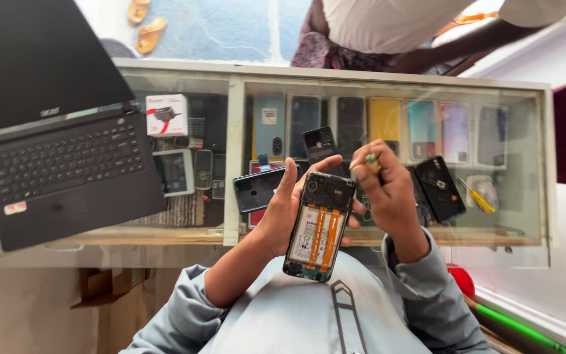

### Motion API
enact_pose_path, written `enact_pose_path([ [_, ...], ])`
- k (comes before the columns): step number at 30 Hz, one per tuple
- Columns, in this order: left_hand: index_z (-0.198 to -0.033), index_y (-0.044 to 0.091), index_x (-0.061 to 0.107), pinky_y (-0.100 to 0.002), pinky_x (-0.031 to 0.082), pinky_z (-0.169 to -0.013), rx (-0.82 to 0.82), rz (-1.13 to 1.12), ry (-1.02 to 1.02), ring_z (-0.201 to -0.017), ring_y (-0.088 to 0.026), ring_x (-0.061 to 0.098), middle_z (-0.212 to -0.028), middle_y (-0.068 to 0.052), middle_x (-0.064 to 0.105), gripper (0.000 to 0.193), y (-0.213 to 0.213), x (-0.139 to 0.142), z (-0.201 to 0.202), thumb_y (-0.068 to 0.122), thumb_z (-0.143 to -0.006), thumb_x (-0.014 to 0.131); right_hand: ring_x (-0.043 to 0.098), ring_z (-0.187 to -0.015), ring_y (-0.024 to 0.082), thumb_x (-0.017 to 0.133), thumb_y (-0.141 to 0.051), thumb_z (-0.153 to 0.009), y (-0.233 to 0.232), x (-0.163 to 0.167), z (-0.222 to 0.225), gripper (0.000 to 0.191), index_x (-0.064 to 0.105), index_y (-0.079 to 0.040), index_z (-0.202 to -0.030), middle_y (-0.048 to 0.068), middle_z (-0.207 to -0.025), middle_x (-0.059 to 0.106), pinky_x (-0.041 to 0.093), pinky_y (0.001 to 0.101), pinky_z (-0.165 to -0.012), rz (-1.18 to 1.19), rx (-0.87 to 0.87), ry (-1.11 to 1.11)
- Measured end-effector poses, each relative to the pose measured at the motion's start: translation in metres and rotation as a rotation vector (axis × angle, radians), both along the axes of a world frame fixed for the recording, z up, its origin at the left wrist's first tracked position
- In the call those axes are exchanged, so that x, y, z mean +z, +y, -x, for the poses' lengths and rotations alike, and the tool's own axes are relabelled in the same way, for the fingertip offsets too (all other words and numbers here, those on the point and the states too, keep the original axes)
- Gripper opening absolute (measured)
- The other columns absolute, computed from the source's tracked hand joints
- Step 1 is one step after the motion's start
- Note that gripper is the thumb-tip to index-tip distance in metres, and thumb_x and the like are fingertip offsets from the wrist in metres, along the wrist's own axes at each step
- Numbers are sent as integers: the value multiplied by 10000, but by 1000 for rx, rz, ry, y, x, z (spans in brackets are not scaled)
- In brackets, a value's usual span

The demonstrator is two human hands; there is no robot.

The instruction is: The person uses a screwdriver to remove screws from a disassembled smartphone held in the left hand. The device's battery and internal components are visible. The person continues unscrewing and adjusting the phone throughout the clip.

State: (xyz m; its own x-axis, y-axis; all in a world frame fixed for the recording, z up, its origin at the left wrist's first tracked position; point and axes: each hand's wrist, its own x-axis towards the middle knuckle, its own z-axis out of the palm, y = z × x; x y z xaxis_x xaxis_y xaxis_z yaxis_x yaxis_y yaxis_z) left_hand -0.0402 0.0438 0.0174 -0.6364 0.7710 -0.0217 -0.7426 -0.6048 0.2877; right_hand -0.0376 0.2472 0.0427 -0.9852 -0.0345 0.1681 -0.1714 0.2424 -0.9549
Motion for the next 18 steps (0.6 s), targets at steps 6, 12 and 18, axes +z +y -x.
enact_pose_path([
  [6,-1669,209,193,-586,618,-845,-13,116,-31,-1061,-379,705,-1343,-155,602,969,6,10,-7,819,-922,284,641,-865,178,693,-58,-948,-12,40,-3,72,637,-24,-978,65,-989,641,520,300,-765,-333,64,95],
  [12,-1664,215,189,-569,631,-837,-27,156,-2,-1032,-355,715,-1306,-175,599,975,7,12,-10,826,-911,285,688,-904,190,721,-25,-906,-8,45,-3,106,672,-14,-999,70,-1033,671,553,307,-793,-320,157,98],
  [18,-1661,170,216,-512,638,-816,-14,187,96,-1002,-341,723,-1222,-259,616,987,11,12,-11,837,-934,269,715,-849,173,778,-23,-859,-3,54,-1,121,718,-25,-964,60,-998,705,568,288,-716,-383,201,117],
])
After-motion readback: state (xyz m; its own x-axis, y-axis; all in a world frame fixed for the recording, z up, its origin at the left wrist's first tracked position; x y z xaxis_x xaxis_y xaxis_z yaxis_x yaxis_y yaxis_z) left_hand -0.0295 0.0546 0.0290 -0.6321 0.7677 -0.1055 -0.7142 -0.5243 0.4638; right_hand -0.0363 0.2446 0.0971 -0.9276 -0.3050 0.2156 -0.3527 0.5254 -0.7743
